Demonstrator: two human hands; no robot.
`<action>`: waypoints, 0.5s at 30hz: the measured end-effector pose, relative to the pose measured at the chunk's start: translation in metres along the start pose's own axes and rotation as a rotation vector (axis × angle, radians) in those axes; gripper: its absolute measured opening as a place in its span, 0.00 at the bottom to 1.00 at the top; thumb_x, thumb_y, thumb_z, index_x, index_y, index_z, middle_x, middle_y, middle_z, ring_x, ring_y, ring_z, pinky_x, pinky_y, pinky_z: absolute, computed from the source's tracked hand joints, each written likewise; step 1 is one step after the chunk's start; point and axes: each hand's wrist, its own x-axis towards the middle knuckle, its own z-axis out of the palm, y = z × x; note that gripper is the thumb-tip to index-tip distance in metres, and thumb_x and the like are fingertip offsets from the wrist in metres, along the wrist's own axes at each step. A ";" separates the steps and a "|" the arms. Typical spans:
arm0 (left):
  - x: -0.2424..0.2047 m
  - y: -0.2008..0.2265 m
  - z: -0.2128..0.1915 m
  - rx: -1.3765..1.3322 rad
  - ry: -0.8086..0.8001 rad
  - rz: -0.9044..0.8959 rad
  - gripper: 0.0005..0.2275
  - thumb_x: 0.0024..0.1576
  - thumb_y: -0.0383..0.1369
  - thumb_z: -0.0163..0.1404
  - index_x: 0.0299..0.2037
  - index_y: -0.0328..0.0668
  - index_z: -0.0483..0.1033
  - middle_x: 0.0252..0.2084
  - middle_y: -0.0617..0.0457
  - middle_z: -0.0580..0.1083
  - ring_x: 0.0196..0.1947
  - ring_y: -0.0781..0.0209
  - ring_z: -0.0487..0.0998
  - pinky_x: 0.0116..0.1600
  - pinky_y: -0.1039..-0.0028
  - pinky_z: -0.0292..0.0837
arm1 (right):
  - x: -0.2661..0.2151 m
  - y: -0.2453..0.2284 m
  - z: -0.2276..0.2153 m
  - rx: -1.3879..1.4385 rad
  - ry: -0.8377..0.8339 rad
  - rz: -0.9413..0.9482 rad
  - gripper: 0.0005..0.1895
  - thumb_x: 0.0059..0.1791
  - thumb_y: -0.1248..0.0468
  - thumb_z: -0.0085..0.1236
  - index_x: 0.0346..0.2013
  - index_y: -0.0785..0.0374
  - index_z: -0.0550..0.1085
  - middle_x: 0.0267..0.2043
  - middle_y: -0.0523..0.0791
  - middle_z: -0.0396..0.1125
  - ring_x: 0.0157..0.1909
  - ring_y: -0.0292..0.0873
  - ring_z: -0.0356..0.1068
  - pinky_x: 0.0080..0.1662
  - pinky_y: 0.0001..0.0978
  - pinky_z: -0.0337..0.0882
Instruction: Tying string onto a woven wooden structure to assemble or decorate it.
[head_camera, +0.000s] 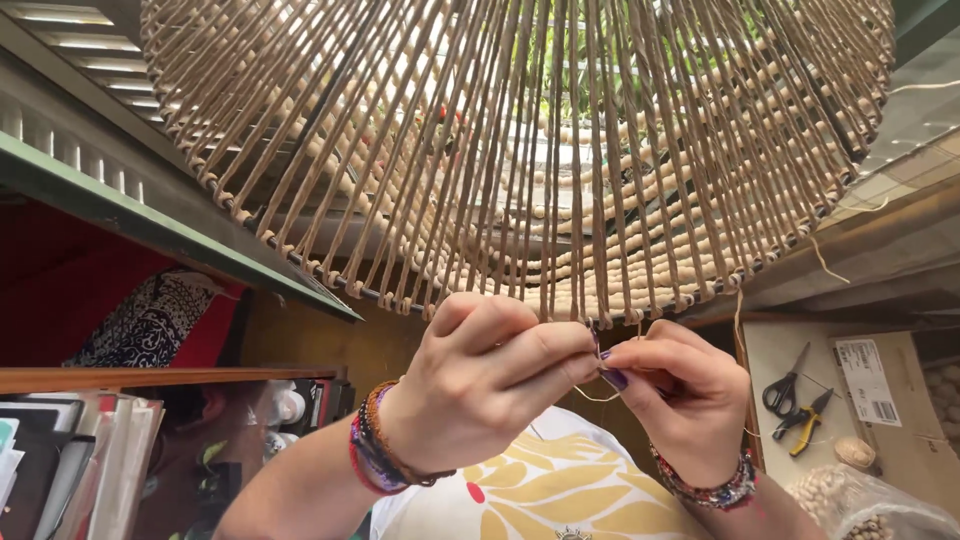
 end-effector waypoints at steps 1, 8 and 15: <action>0.001 0.000 -0.001 0.002 0.002 0.000 0.08 0.69 0.33 0.47 0.43 0.49 0.82 0.49 0.65 0.76 0.43 0.61 0.71 0.50 0.71 0.59 | 0.000 0.002 0.001 0.000 -0.001 -0.003 0.03 0.47 0.70 0.62 0.35 0.64 0.80 0.29 0.45 0.69 0.26 0.32 0.62 0.30 0.19 0.59; 0.001 0.002 -0.011 -0.032 -0.053 -0.110 0.09 0.69 0.30 0.40 0.45 0.45 0.76 0.53 0.59 0.73 0.43 0.58 0.72 0.49 0.69 0.57 | -0.017 0.033 -0.001 -0.196 0.139 -0.073 0.05 0.51 0.69 0.56 0.40 0.61 0.79 0.29 0.40 0.72 0.24 0.30 0.60 0.31 0.20 0.60; 0.019 -0.001 -0.014 -0.268 -0.313 0.192 0.05 0.70 0.29 0.40 0.40 0.45 0.67 0.35 0.56 0.70 0.37 0.55 0.67 0.45 0.66 0.61 | -0.004 0.037 0.009 -0.375 0.099 -0.636 0.11 0.54 0.66 0.49 0.42 0.74 0.74 0.23 0.48 0.60 0.22 0.45 0.60 0.28 0.34 0.64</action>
